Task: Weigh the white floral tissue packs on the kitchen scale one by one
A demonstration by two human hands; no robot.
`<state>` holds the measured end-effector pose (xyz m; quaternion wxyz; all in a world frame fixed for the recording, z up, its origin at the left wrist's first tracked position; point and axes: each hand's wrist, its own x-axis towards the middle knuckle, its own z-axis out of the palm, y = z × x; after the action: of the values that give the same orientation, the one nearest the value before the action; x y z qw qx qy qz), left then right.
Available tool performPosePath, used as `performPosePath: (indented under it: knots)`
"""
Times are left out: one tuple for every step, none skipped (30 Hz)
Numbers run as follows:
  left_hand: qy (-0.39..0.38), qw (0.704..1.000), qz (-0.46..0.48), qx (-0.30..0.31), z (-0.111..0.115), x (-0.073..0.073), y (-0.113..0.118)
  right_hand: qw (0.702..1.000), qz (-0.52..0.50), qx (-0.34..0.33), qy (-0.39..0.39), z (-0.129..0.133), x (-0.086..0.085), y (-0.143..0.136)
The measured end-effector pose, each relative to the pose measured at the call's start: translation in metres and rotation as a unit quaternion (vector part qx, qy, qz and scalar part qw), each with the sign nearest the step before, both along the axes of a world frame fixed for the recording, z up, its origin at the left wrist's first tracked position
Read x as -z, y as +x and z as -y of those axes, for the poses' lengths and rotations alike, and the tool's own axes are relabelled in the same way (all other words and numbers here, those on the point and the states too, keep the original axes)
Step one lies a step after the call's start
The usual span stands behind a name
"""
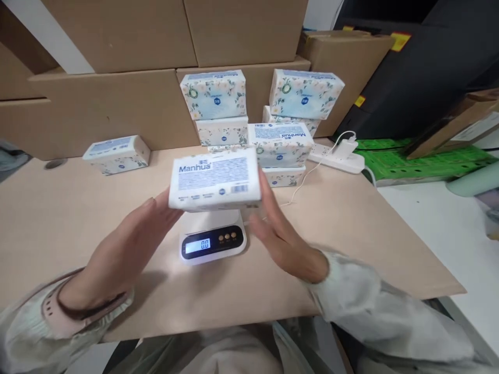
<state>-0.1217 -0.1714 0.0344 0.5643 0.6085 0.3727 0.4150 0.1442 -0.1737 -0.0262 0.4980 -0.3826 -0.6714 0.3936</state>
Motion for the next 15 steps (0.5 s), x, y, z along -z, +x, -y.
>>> performPosePath:
  knots:
    - [-0.006, 1.000, 0.002, -0.016, -0.002, 0.006, -0.008, 0.999, 0.002, -0.047, -0.019, -0.007, 0.005, -0.008]
    - [-0.011, 1.000, 0.004, -0.029, -0.005, 0.012, -0.014, 0.996, 0.003, -0.083, -0.042, -0.014, 0.010, -0.015]
    - [-0.014, 0.999, 0.003, -0.039, -0.007, 0.019, -0.019, 0.992, 0.001, -0.104, -0.065, -0.019, 0.015, -0.021]
    - [-0.016, 0.999, 0.002, -0.048, -0.010, 0.026, -0.024, 0.990, -0.002, -0.111, -0.083, -0.023, 0.021, -0.026]
    - [-0.017, 0.998, 0.001, -0.053, -0.012, 0.033, -0.028, 0.990, -0.006, -0.108, -0.095, -0.027, 0.027, -0.029]
    - [-0.018, 0.998, -0.001, -0.058, -0.013, 0.040, -0.032, 0.990, -0.011, -0.095, -0.101, -0.029, 0.033, -0.031]
    - [-0.017, 0.998, -0.003, -0.065, -0.013, 0.047, -0.036, 0.993, -0.021, -0.067, -0.099, -0.031, 0.038, -0.031]
    - [-0.014, 0.997, -0.003, -0.080, -0.013, 0.055, -0.040, 0.995, -0.035, -0.025, -0.090, -0.032, 0.043, -0.030]
    - [-0.006, 0.994, -0.002, -0.105, -0.012, 0.064, -0.045, 0.995, -0.052, 0.026, -0.077, -0.033, 0.048, -0.028]
    - [0.004, 0.990, 0.002, -0.138, -0.011, 0.073, -0.049, 0.992, -0.069, 0.081, -0.060, -0.034, 0.051, -0.025]
    - [0.013, 0.985, 0.008, -0.174, -0.010, 0.083, -0.052, 0.987, -0.087, 0.132, -0.039, -0.034, 0.053, -0.023]
    - [0.017, 0.978, 0.014, -0.205, -0.008, 0.092, -0.056, 0.979, -0.101, 0.175, -0.017, -0.034, 0.055, -0.020]
    - [0.014, 0.973, 0.023, -0.227, -0.007, 0.100, -0.059, 0.972, -0.112, 0.209, 0.005, -0.035, 0.055, -0.017]
    - [0.008, 0.971, 0.032, -0.237, -0.006, 0.106, -0.061, 0.965, -0.116, 0.235, 0.027, -0.035, 0.055, -0.016]
    - [0.002, 0.970, 0.043, -0.238, -0.005, 0.111, -0.063, 0.958, -0.120, 0.258, 0.048, -0.035, 0.055, -0.014]
